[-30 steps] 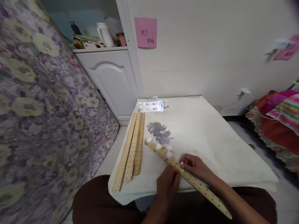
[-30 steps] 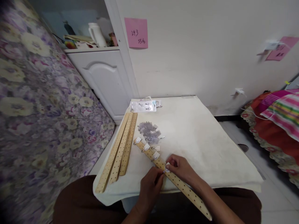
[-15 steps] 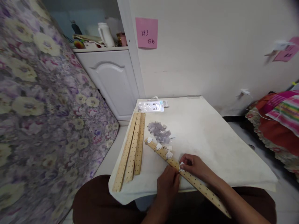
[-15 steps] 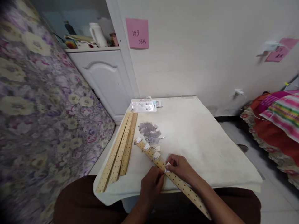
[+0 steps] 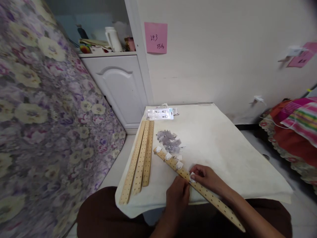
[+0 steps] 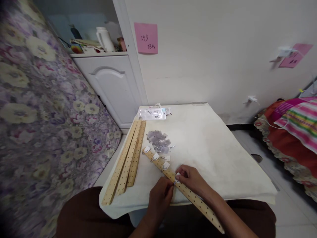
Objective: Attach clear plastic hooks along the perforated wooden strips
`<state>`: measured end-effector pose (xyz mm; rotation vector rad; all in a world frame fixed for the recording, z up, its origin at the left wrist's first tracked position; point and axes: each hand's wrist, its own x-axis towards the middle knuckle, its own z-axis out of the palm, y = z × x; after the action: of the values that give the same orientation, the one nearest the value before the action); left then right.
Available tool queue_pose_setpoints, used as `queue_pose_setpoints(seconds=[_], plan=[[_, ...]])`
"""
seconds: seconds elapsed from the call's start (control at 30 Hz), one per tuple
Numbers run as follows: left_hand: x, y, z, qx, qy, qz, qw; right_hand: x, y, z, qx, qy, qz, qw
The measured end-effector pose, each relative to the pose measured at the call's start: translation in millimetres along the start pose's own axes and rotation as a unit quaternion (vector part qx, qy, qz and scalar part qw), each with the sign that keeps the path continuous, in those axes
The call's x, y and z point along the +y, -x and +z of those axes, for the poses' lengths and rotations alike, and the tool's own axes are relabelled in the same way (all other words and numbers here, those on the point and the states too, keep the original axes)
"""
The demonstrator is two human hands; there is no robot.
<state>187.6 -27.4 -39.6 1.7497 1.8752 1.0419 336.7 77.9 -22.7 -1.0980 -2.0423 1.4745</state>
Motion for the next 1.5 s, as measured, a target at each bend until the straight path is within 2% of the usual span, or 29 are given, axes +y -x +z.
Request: queue_pose_setpoints(seconds=[0.47,0.57,0.7,0.87,1.03,1.3,1.5], plan=[[-3,1,-0.7,-0.005,0.008,0.002,1.000,-10,5,-5,0.018,0.012,-0.014,1.000],[-4,1,-0.6,-0.004,0.011,0.005,1.000,-5,-3,-13,0.041,0.018,-0.018,0.999],[-4,1,-1.2,-0.001,0.008,-0.004,1.000,1,-29,-21,0.063,0.041,-0.017,0.997],[-5,1,-2.1,0.000,-0.005,0.015,1.000,-6,-63,-10,0.035,0.058,-0.036,0.997],[-5,2,-2.4,0.002,0.006,0.013,1.000,-10,-79,2,0.035,0.093,-0.051,0.994],[-5,2,-2.3,0.001,0.021,0.014,1.000,-6,-81,5,0.058,0.122,-0.066,0.989],[-6,1,-1.9,0.003,0.017,0.014,1.000,-8,-74,4,0.089,0.075,-0.053,0.992]])
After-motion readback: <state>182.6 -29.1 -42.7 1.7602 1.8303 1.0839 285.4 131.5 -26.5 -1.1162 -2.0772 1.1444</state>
